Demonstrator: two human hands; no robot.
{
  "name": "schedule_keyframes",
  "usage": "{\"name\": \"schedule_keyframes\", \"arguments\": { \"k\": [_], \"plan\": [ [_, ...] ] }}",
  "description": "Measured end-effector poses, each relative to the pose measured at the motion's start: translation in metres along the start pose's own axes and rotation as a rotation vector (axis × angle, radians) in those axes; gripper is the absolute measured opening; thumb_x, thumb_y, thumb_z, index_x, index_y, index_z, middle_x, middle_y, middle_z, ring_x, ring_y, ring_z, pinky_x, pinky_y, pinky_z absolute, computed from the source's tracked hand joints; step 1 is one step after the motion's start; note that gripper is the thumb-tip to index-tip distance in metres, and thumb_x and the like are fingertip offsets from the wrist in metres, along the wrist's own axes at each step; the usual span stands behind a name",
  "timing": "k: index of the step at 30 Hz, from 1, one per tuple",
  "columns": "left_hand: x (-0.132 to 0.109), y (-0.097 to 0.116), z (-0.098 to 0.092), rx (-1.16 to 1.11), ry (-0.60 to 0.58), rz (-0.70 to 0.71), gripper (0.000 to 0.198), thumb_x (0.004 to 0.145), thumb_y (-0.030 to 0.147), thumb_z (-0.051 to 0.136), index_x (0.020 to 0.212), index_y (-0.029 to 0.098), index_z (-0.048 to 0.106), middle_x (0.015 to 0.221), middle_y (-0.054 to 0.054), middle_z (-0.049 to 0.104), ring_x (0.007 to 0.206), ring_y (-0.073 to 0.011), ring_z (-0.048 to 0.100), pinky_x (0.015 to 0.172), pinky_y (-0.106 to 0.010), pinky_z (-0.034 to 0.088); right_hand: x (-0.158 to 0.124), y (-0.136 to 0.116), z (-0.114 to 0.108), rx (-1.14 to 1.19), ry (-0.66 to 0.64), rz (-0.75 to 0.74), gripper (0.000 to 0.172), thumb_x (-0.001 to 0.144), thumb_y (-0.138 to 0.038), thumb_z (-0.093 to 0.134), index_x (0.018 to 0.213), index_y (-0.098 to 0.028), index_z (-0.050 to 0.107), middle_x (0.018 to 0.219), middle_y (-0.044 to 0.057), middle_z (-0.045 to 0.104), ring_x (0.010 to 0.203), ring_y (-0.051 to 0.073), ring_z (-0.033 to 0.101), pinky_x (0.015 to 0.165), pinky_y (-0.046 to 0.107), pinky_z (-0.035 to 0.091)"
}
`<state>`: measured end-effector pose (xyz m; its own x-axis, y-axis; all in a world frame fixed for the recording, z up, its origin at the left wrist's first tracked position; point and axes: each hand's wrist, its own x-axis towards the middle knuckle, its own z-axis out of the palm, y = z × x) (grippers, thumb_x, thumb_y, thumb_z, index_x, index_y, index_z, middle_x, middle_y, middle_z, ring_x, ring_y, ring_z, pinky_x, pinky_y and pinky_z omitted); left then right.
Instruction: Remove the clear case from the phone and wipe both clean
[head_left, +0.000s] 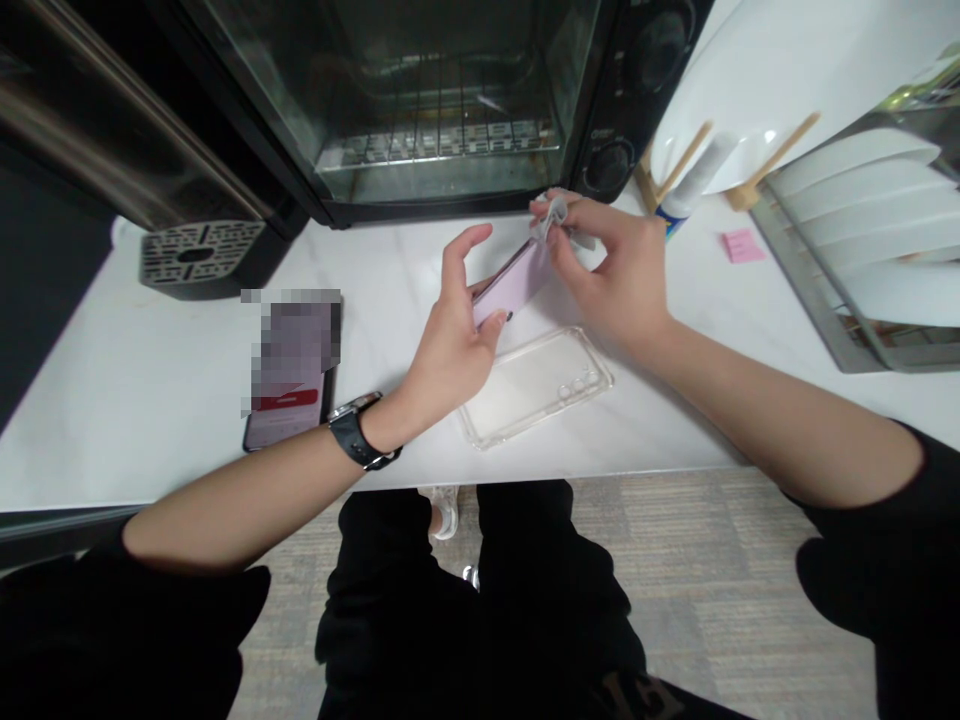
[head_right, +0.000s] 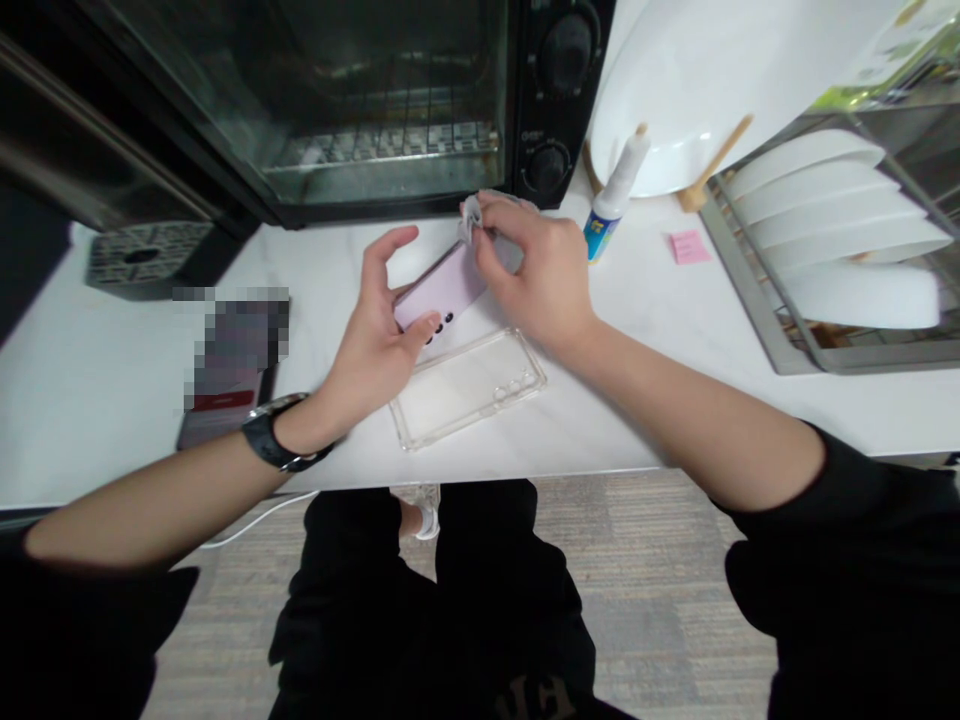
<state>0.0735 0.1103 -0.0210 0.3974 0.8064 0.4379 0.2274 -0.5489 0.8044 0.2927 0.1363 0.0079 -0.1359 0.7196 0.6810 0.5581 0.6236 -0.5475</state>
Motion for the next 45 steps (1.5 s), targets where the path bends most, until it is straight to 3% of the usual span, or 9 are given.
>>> {"name": "schedule_keyframes", "arguments": {
  "k": [6, 11, 16, 20, 24, 26, 31, 38, 45],
  "plan": [
    [0.000, 0.002, -0.001, 0.022, 0.006, -0.010, 0.070, 0.107, 0.045, 0.061, 0.165, 0.036, 0.023, 0.174, -0.015, 0.037, 0.119, -0.0271, 0.072, 0.112, -0.055, 0.061, 0.004, 0.007, 0.001, -0.042, 0.000, 0.081, 0.023, 0.105, -0.036, 0.059, 0.106, -0.035, 0.082, 0.127, 0.001, 0.086, 0.123, 0.034, 0.081, 0.110, 0.054, 0.067],
    [0.000, -0.001, 0.001, 0.021, 0.011, 0.015, 0.074, 0.107, 0.048, 0.062, 0.167, 0.036, 0.020, 0.179, -0.014, 0.031, 0.136, -0.0316, 0.068, 0.121, -0.056, 0.055, -0.001, -0.004, 0.004, -0.004, -0.054, -0.038, 0.020, 0.104, -0.032, 0.060, 0.106, -0.032, 0.080, 0.120, 0.002, 0.088, 0.138, 0.032, 0.075, 0.127, 0.057, 0.056],
    [-0.001, 0.001, -0.001, 0.050, 0.020, 0.034, 0.078, 0.107, 0.042, 0.061, 0.170, 0.039, 0.015, 0.186, -0.010, 0.021, 0.166, -0.0353, 0.043, 0.135, -0.057, 0.042, -0.010, -0.024, 0.004, 0.090, -0.220, -0.173, 0.025, 0.107, -0.034, 0.057, 0.116, -0.033, 0.081, 0.127, -0.002, 0.087, 0.138, 0.026, 0.076, 0.133, 0.055, 0.050],
    [-0.003, 0.009, -0.004, 0.111, 0.011, 0.064, 0.089, 0.101, 0.021, 0.064, 0.172, 0.038, 0.013, 0.188, -0.008, 0.016, 0.174, -0.0290, 0.029, 0.142, -0.049, 0.035, -0.013, -0.028, 0.004, 0.185, -0.343, -0.285, 0.031, 0.106, -0.037, 0.058, 0.128, -0.039, 0.080, 0.135, -0.007, 0.084, 0.141, 0.024, 0.074, 0.134, 0.055, 0.048],
    [-0.003, 0.010, -0.003, 0.124, 0.045, 0.057, 0.089, 0.101, 0.020, 0.064, 0.172, 0.036, 0.013, 0.190, -0.005, 0.015, 0.179, -0.0291, 0.011, 0.146, -0.051, 0.025, -0.011, -0.027, 0.002, 0.148, -0.356, -0.270, 0.034, 0.105, -0.035, 0.059, 0.131, -0.040, 0.080, 0.135, -0.009, 0.083, 0.141, 0.023, 0.073, 0.133, 0.055, 0.048],
    [-0.002, 0.008, -0.003, 0.094, 0.031, 0.042, 0.085, 0.104, 0.024, 0.063, 0.172, 0.036, 0.013, 0.190, -0.005, 0.014, 0.177, -0.0287, 0.019, 0.146, -0.050, 0.026, -0.011, -0.027, 0.001, 0.119, -0.336, -0.251, 0.033, 0.104, -0.034, 0.060, 0.129, -0.037, 0.081, 0.135, -0.007, 0.084, 0.140, 0.024, 0.074, 0.132, 0.055, 0.050],
    [-0.001, 0.000, -0.001, -0.029, -0.016, 0.018, 0.088, 0.106, 0.033, 0.062, 0.174, 0.038, 0.007, 0.191, -0.011, 0.010, 0.161, -0.0323, 0.051, 0.133, -0.053, 0.048, -0.008, -0.020, 0.001, 0.082, -0.181, -0.183, 0.023, 0.105, -0.032, 0.060, 0.113, -0.029, 0.082, 0.127, 0.000, 0.087, 0.133, 0.027, 0.078, 0.127, 0.052, 0.056],
    [-0.001, -0.002, -0.006, 0.000, -0.024, -0.004, 0.084, 0.105, 0.041, 0.064, 0.175, 0.040, 0.017, 0.190, -0.007, 0.016, 0.161, -0.0339, 0.048, 0.134, -0.054, 0.044, 0.000, 0.011, 0.006, 0.008, -0.012, 0.026, 0.022, 0.107, -0.049, 0.062, 0.101, -0.036, 0.080, 0.127, 0.001, 0.087, 0.143, 0.030, 0.072, 0.134, 0.056, 0.051],
    [-0.003, -0.004, -0.006, 0.007, -0.063, -0.001, 0.085, 0.109, 0.045, 0.059, 0.178, 0.035, 0.011, 0.190, -0.010, 0.016, 0.154, -0.0303, 0.058, 0.131, -0.047, 0.048, 0.001, 0.007, 0.004, 0.028, -0.023, 0.023, 0.015, 0.105, -0.038, 0.065, 0.098, -0.034, 0.078, 0.124, 0.001, 0.087, 0.142, 0.031, 0.073, 0.137, 0.063, 0.043]
  ]
}}
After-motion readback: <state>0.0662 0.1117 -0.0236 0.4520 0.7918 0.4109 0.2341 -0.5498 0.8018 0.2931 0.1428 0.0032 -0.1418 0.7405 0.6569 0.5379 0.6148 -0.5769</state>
